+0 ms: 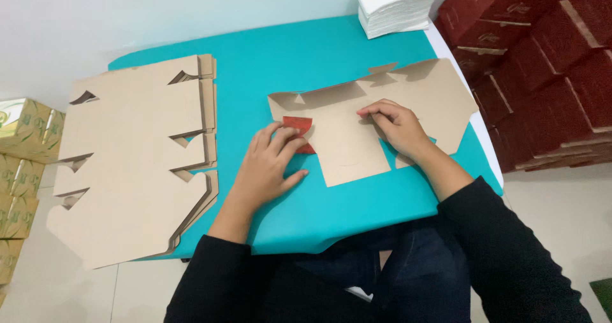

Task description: The person folds a cardboard template along its pre-scored lines by hand, bending the side panels and tucking the tabs inward until it forms a square box.

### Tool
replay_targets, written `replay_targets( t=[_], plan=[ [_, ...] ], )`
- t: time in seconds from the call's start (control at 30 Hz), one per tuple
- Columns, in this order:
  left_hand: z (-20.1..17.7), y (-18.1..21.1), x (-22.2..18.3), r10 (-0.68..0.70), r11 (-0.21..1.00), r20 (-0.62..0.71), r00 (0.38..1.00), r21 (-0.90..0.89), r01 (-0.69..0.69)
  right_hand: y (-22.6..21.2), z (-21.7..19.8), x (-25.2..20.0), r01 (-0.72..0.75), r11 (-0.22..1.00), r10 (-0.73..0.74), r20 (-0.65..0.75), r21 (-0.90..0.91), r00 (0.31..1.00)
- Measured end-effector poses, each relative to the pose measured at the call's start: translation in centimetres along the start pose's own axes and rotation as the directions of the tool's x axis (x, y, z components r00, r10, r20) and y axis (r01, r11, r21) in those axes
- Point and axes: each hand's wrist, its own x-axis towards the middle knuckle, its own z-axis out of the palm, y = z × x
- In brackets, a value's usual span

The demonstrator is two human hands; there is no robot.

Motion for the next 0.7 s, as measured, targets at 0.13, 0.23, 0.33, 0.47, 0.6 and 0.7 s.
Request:
replay_targets(
  t=[0.13,0.23,0.33,0.47,0.6,0.7],
  plan=[
    [-2.1,1.7,2.0,0.026,0.999,0.041,0.999,0.045,-0.028,-0.1,1.1,0.1,-0.022,0.998,0.023,-0.020,0.063,1.000],
    [-1.4,2.8,2.6,-0.026,0.987,0.267,0.963,0.157,-0.016,0.0,1.1,0.1,-0.036,0.993,0.042,-0.056,0.109,0.998],
    [0.5,2.5,2.9,-0.031,0.997,0.376,0.926,0.075,0.003,0.0,1.3,0.3,-0.042,0.994,0.047,-0.056,0.102,0.997],
    [1.7,2.3,2.4,0.095,0.991,0.209,0.973,0.067,-0.112,0.1,1.4,0.4,0.051,0.997,-0.053,0.033,0.058,0.998],
    [3.6,2.1,1.1,0.199,0.976,0.039,0.979,0.087,-0.201,-0.7,1.7,0.2,0.122,0.991,-0.127,0.112,0.053,0.986],
    [4.2,2.2,1.0,0.269,0.960,-0.026,0.963,0.088,-0.266,-0.6,1.7,0.1,0.131,0.990,-0.136,0.112,0.054,0.984]
  ],
)
